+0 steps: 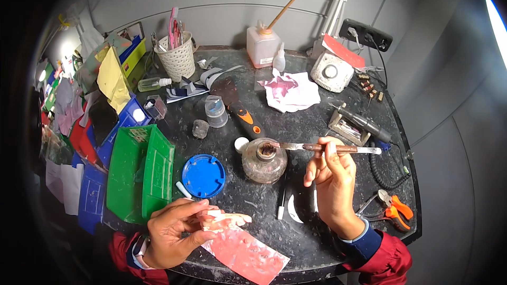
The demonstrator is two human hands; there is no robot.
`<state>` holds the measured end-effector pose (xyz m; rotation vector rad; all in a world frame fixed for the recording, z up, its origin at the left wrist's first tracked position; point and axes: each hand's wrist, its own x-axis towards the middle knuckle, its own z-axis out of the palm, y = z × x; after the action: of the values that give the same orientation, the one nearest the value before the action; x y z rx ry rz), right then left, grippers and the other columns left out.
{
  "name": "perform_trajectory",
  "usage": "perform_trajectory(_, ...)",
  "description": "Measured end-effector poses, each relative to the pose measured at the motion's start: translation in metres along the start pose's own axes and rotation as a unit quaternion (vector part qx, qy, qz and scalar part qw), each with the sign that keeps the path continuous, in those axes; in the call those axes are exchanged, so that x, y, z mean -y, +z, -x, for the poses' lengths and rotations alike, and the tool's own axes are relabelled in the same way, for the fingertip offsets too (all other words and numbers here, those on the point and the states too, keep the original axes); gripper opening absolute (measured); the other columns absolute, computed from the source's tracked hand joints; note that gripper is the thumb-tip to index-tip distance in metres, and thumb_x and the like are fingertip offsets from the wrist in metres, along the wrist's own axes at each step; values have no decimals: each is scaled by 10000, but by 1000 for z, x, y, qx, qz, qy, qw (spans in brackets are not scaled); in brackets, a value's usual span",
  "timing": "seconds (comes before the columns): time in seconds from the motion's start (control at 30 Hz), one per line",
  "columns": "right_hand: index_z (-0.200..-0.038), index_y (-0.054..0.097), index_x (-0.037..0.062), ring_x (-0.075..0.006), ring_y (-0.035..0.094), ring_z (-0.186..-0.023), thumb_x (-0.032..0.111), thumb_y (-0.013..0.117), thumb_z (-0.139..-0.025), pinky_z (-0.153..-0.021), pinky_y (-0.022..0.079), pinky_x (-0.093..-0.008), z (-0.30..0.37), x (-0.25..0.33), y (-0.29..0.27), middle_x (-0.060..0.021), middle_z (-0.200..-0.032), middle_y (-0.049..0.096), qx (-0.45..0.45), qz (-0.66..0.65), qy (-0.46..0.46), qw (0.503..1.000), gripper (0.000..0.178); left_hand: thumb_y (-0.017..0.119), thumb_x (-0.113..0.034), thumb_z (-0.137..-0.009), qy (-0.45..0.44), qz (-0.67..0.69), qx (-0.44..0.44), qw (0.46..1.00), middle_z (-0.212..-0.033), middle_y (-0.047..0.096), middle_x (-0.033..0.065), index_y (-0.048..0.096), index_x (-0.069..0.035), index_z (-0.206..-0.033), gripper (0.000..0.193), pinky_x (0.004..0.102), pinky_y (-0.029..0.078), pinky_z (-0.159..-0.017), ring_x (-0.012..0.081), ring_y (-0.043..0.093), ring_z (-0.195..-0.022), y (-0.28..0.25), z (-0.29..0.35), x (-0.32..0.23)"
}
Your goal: The person uses a wax spatula and a brush to shape and smooth pink wax onto a denture base while working at a laboratory bench.
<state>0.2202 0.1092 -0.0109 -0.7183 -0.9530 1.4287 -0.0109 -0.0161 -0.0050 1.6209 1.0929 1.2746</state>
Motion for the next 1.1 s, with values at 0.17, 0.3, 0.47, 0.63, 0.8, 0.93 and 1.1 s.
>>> perform_trajectory(0.17,-977,479,27,-111,488,-525,236,464,-891,-433,436,-229,-1,-4,4,-47,-732,489,0,30,-2,1000,227,636,31,-727,35,-62,-13,997,-989,510,169,475,43,-1123,427,299,546,-684,309,572,-939,-7,0,3)
perform_trajectory(0.3,-978,477,25,-110,488,-530,233,467,-890,-433,436,-229,-1,-5,2,-44,-719,481,5,37,3,999,225,638,17,-729,44,-39,-23,998,-998,512,183,472,22,-1133,437,314,553,-672,320,576,-929,-7,-3,3)
perform_trajectory(0.47,-982,476,24,-110,488,-532,227,461,-893,-433,437,-229,-2,-4,2,-42,-708,478,8,40,1,999,222,642,9,-728,61,-30,-27,997,-1010,515,189,463,17,-1140,450,308,553,-658,318,576,-929,-7,-4,6)
perform_trajectory(0.63,-980,475,19,-115,491,-532,221,457,-895,-432,440,-231,-2,-4,3,-45,-715,485,4,36,6,999,219,646,5,-726,62,-27,-30,997,-1011,522,194,467,12,-1136,448,302,550,-651,317,577,-929,-7,-4,6)
perform_trajectory(0.8,-958,455,10,-129,493,-507,198,441,-893,-410,437,-235,4,-1,7,-62,-724,487,13,12,-13,1000,199,665,-16,-714,62,-24,-32,997,-1040,519,190,484,-6,-1126,450,292,553,-639,316,583,-919,-8,-5,7)
perform_trajectory(0.93,-845,436,-2,-138,491,-438,213,462,-868,-330,385,-206,28,3,19,-112,-695,461,133,79,-105,982,218,677,-27,-706,68,-51,-43,995,-1046,526,179,510,-4,-1098,426,288,551,-620,318,593,-899,-8,-2,8)
perform_trajectory(1.1,-834,503,-24,-118,515,-479,125,535,-832,-444,429,-209,46,3,28,-130,-711,521,187,129,-130,965,152,703,-79,-686,89,-90,-38,991,-952,579,157,543,9,-1047,404,330,542,-632,329,607,-859,-8,-5,10)
